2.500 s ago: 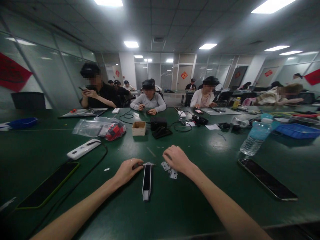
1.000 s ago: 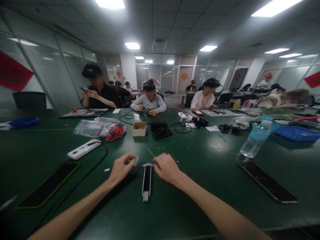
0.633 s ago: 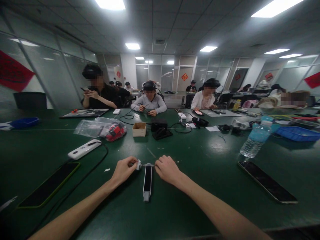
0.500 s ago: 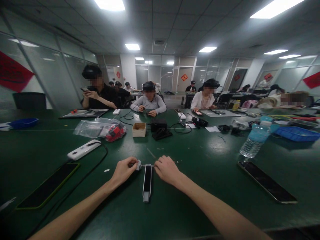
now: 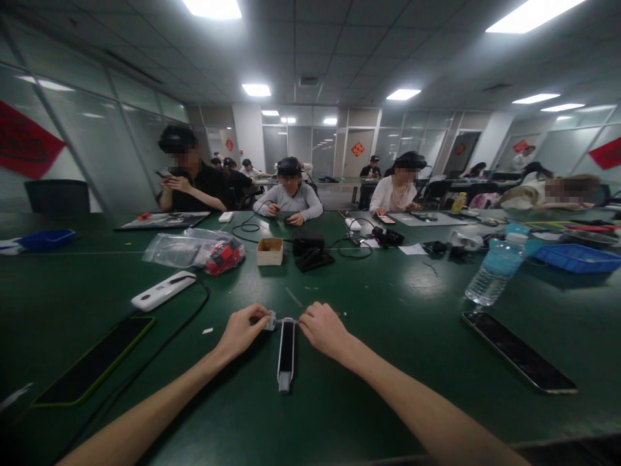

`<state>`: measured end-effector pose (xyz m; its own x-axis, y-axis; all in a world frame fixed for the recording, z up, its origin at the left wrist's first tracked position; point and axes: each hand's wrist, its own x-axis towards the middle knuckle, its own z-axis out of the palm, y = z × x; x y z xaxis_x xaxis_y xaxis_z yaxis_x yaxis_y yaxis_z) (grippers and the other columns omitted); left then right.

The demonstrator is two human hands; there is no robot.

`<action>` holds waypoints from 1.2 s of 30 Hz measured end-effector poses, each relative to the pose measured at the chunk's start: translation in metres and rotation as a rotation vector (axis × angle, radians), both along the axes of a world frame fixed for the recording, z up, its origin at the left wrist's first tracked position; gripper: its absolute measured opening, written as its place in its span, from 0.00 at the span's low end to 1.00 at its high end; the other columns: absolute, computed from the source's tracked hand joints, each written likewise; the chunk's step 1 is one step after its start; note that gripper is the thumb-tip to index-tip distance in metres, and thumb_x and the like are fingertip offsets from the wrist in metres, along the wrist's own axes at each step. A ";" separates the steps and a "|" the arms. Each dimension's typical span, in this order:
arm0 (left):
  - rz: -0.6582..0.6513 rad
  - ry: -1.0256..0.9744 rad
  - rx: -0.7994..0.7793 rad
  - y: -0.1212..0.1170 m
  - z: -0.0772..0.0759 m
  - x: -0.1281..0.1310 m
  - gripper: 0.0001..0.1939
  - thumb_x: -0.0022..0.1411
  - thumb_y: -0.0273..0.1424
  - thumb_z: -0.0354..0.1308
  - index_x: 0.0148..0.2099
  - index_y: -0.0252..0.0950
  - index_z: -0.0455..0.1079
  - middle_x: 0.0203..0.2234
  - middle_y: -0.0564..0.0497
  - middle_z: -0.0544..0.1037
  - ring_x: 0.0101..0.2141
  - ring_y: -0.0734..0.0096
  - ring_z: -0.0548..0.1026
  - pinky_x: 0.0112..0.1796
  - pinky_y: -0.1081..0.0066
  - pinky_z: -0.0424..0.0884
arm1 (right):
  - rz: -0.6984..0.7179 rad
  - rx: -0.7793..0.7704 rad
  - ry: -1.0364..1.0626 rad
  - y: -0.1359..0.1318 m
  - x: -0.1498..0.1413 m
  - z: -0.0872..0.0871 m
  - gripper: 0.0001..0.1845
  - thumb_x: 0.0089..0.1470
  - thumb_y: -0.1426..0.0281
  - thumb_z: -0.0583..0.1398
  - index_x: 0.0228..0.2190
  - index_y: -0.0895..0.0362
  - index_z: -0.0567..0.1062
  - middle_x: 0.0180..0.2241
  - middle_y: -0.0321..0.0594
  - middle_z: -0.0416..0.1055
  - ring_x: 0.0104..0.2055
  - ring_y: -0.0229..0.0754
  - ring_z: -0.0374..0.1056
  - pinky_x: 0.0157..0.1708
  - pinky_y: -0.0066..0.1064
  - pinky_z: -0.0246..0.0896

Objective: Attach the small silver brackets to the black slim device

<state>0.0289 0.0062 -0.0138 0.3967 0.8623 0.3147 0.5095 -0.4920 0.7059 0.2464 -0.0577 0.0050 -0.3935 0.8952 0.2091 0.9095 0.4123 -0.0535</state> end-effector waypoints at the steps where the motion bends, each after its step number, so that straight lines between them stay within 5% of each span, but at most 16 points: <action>1: -0.002 0.005 0.002 0.000 -0.001 0.000 0.07 0.56 0.32 0.53 0.34 0.38 0.71 0.26 0.54 0.79 0.29 0.68 0.77 0.32 0.71 0.70 | 0.000 0.004 -0.002 0.000 0.000 0.000 0.13 0.61 0.69 0.51 0.40 0.59 0.75 0.37 0.44 0.71 0.38 0.41 0.63 0.36 0.31 0.55; 14: -0.028 0.117 -0.008 -0.005 0.003 0.005 0.07 0.59 0.31 0.50 0.35 0.38 0.68 0.27 0.54 0.78 0.29 0.69 0.75 0.31 0.72 0.67 | 0.019 0.019 0.001 0.002 -0.003 -0.001 0.14 0.61 0.70 0.51 0.38 0.60 0.76 0.34 0.44 0.72 0.37 0.41 0.62 0.35 0.31 0.54; 24: -0.048 0.518 0.350 -0.006 0.005 0.004 0.07 0.63 0.30 0.50 0.39 0.39 0.69 0.31 0.49 0.76 0.36 0.61 0.70 0.36 0.67 0.60 | 0.021 0.011 0.025 0.000 0.001 0.003 0.14 0.62 0.68 0.51 0.39 0.59 0.75 0.36 0.43 0.72 0.38 0.41 0.63 0.36 0.32 0.55; 36: -0.138 0.446 0.322 -0.009 0.003 0.002 0.05 0.60 0.30 0.52 0.38 0.38 0.69 0.32 0.50 0.73 0.35 0.64 0.69 0.35 0.68 0.61 | 0.047 0.020 0.025 0.003 0.004 0.003 0.14 0.62 0.67 0.51 0.39 0.58 0.75 0.36 0.43 0.72 0.39 0.41 0.63 0.37 0.33 0.56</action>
